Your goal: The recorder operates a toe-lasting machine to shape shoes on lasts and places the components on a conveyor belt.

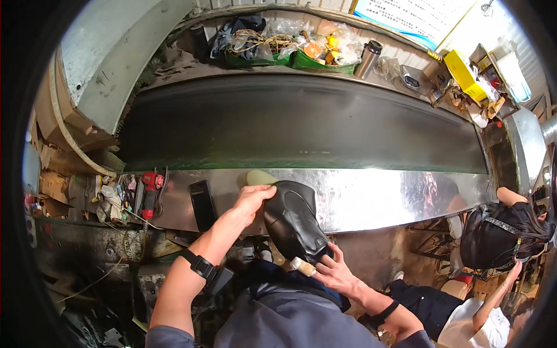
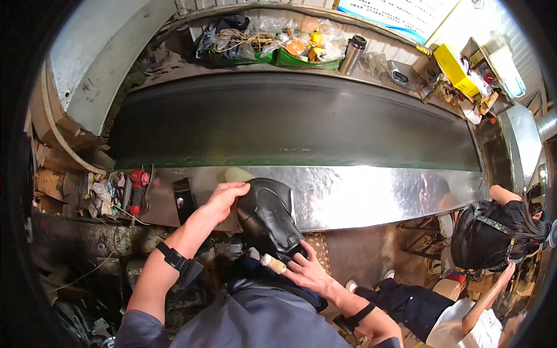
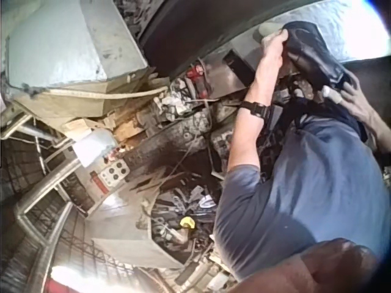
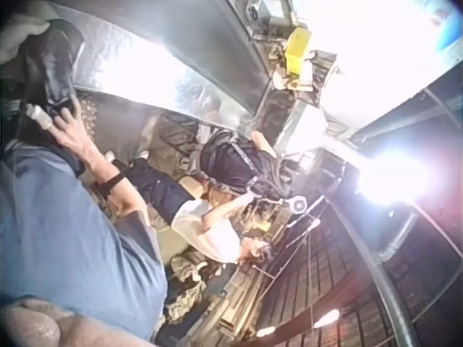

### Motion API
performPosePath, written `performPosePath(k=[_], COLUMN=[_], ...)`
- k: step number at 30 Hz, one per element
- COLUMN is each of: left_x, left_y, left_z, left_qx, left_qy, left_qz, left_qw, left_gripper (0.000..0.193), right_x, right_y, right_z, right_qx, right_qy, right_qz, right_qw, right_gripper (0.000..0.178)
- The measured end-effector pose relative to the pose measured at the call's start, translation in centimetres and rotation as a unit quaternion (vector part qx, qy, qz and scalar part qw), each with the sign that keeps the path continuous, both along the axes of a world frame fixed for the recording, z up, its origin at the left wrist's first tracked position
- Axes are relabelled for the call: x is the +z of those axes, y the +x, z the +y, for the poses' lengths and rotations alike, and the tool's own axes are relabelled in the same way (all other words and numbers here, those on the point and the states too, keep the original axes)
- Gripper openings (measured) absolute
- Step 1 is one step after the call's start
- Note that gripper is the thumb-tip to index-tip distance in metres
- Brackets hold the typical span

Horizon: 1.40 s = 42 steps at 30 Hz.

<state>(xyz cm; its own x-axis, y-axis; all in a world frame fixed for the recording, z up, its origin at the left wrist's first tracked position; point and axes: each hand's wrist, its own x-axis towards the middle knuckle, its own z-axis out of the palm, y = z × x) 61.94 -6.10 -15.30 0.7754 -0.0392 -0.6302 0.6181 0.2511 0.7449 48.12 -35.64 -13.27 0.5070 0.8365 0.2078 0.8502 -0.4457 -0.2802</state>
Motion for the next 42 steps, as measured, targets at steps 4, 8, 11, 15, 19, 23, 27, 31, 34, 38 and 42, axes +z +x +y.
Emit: performPosePath(k=[4, 8, 11, 15, 19, 23, 27, 31, 34, 38, 42], left_x=[-1.6, -3.4, -3.5, -1.8, -1.7, -3.4, -4.1, -6.4, -9.8, -15.0, -15.5], left_y=[0.4, 0.4, 1.0, 1.4, 2.4, 3.8, 2.3, 3.2, 6.2, 8.2, 5.9], left_z=[2.9, 4.7, 4.6, 5.1, 5.5, 5.2, 5.1, 5.5, 6.3, 8.1, 7.2], left_qx=[0.015, 0.079, 0.117, 0.1, 0.046, 0.038, 0.017, 0.026, 0.041, 0.067, 0.071], left_qy=[0.001, -0.167, -0.144, -0.211, -0.126, 0.068, 0.005, 0.102, 0.294, 0.389, 0.417], left_qz=[-0.026, 0.025, -0.002, 0.057, 0.023, -0.017, -0.014, -0.189, -0.174, -0.2, -0.147], left_qw=[1.0, 0.982, 0.983, 0.971, 0.991, 0.997, 1.0, 0.976, 0.939, 0.897, 0.894], left_gripper=[0.026, 0.025, 0.026, 0.029, 0.033, 0.032, 0.034, 0.022, 0.029, 0.031, 0.048], right_x=[-1.4, -2.0, -2.5, -2.4, -2.5, -2.2, -0.7, -2.8, -5.9, -6.5, -2.1], right_y=[-0.7, 0.2, 1.0, 0.9, 1.5, 2.5, 1.2, 1.9, 3.3, 4.5, 4.2], right_z=[2.0, 3.8, 3.7, 2.9, 4.1, 5.2, 3.6, 4.0, 5.6, 6.6, 4.1], right_qx=[-0.085, -0.202, -0.218, -0.24, -0.223, -0.21, -0.213, -0.192, -0.195, -0.155, -0.13], right_qy=[0.065, 0.207, 0.233, 0.284, 0.27, 0.378, 0.328, 0.251, 0.242, 0.328, 0.342], right_qz=[0.02, 0.086, 0.093, 0.042, 0.175, 0.343, 0.388, 0.316, 0.359, 0.294, 0.354], right_qw=[0.994, 0.953, 0.943, 0.927, 0.92, 0.834, 0.835, 0.894, 0.88, 0.884, 0.861], right_gripper=[0.041, 0.061, 0.071, 0.09, 0.122, 0.118, 0.111, 0.103, 0.098, 0.097, 0.101])
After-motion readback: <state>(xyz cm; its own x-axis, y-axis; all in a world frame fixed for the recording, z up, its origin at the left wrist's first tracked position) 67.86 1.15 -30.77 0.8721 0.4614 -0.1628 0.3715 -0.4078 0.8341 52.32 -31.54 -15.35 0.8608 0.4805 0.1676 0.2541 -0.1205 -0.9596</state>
